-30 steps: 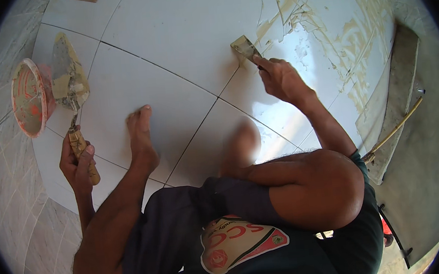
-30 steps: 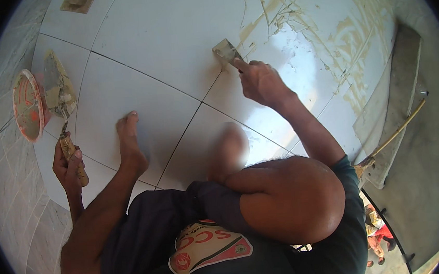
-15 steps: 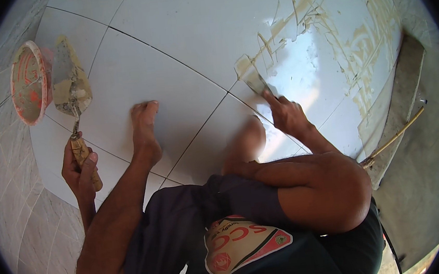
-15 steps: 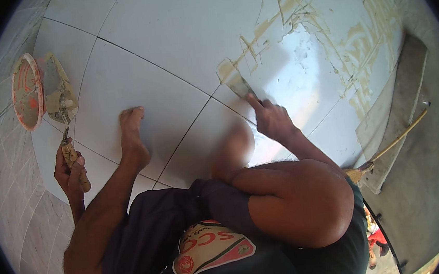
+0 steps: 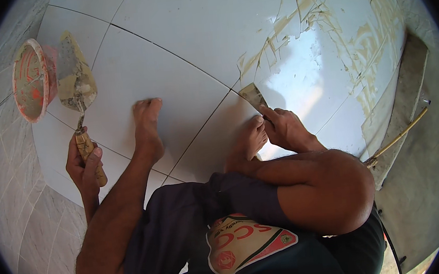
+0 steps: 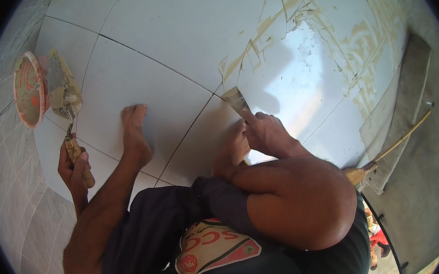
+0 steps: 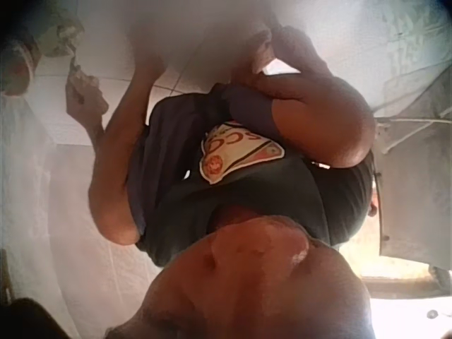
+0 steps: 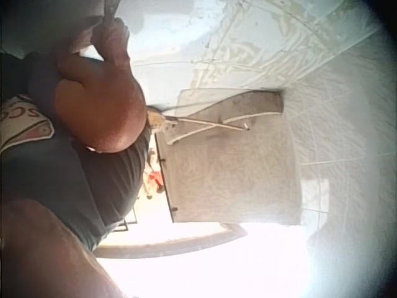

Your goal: The person applies grout to the joints of floor tiles using a hand scraper and a trowel, dipping the scraper into a bucket and spreading the material across the gaps.

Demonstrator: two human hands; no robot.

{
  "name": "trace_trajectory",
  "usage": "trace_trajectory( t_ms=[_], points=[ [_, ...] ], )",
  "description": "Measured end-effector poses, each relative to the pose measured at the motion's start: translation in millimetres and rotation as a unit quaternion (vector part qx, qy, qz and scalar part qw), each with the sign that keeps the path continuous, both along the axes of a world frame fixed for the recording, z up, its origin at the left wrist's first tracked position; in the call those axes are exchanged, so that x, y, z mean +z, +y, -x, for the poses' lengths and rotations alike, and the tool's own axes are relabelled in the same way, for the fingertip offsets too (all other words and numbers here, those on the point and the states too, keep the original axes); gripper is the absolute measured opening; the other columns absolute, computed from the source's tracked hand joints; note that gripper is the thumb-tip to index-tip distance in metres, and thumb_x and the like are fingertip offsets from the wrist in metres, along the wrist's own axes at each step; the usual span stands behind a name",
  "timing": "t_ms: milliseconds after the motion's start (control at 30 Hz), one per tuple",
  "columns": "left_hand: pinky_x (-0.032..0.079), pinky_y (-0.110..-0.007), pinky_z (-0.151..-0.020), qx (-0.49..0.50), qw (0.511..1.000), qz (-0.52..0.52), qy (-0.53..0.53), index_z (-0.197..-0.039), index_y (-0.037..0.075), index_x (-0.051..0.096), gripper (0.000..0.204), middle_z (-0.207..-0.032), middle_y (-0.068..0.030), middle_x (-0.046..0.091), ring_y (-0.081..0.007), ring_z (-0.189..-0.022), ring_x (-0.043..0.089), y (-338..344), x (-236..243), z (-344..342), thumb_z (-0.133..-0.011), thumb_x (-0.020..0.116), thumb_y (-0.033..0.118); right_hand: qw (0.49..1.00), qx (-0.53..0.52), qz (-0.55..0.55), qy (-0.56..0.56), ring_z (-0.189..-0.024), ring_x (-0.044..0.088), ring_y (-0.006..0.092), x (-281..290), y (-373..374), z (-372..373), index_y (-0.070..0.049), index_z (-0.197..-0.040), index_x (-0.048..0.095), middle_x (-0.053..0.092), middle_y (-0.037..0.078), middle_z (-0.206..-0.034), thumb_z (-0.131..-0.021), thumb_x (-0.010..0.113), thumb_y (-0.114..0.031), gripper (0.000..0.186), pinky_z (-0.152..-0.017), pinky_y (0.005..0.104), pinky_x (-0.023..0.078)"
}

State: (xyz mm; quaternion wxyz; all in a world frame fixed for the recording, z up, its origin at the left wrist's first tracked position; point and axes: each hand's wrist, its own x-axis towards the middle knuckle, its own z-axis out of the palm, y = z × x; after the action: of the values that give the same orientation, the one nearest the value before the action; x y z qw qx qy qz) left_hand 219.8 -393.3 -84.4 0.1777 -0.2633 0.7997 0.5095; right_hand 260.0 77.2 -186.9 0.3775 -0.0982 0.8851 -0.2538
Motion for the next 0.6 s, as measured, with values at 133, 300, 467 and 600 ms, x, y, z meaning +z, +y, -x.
trace_trajectory(
  t_ms=[133, 300, 467, 600],
  points=[
    [0.042, -0.022, -0.057, -0.001, 1.000, -0.010, -0.014, -0.137, -0.004, 0.053, 0.056, -0.084, -0.0037, 0.060, -0.0068, -0.065, 0.051, -2, -2, -2, -0.085, 0.068, 0.012, 0.991, 0.043, 0.006, 0.124, -0.061, 0.063, 0.0392, -15, 16, -26, -0.005, -0.133, 0.052, 0.063, 0.017, -0.080, -0.089, 0.059, -0.006, 0.045, -0.053, 0.0468, 0.054],
    [0.043, -0.022, -0.057, -0.012, 1.000, 0.008, 0.025, -0.136, -0.004, 0.053, 0.055, -0.083, -0.0034, 0.060, -0.0069, -0.064, 0.051, -2, -1, -4, -0.086, 0.067, 0.012, 0.994, 0.077, -0.042, 0.063, -0.059, 0.064, 0.0397, 5, 15, -1, -0.004, -0.136, 0.051, 0.065, 0.021, -0.081, -0.088, 0.059, -0.005, 0.049, -0.057, 0.0482, 0.055],
    [0.042, -0.021, -0.057, -0.014, 1.000, -0.006, 0.015, -0.136, -0.004, 0.053, 0.055, -0.083, -0.0032, 0.060, -0.0066, -0.064, 0.051, -3, 0, -6, -0.086, 0.067, 0.011, 0.994, -0.018, 0.047, 0.100, -0.069, 0.064, 0.0410, 13, -5, 24, -0.003, -0.131, 0.052, 0.064, 0.022, -0.077, -0.089, 0.058, -0.006, 0.043, -0.064, 0.0493, 0.053],
    [0.042, -0.021, -0.057, -0.017, 0.999, -0.008, 0.026, -0.136, -0.004, 0.053, 0.054, -0.083, -0.0030, 0.060, -0.0064, -0.064, 0.051, -7, -3, -9, -0.086, 0.068, 0.011, 0.997, 0.069, 0.014, 0.032, -0.066, 0.064, 0.0443, 11, -19, 6, -0.003, -0.132, 0.052, 0.062, 0.024, -0.074, -0.088, 0.058, -0.007, 0.044, -0.062, 0.0558, 0.052]
  ],
)
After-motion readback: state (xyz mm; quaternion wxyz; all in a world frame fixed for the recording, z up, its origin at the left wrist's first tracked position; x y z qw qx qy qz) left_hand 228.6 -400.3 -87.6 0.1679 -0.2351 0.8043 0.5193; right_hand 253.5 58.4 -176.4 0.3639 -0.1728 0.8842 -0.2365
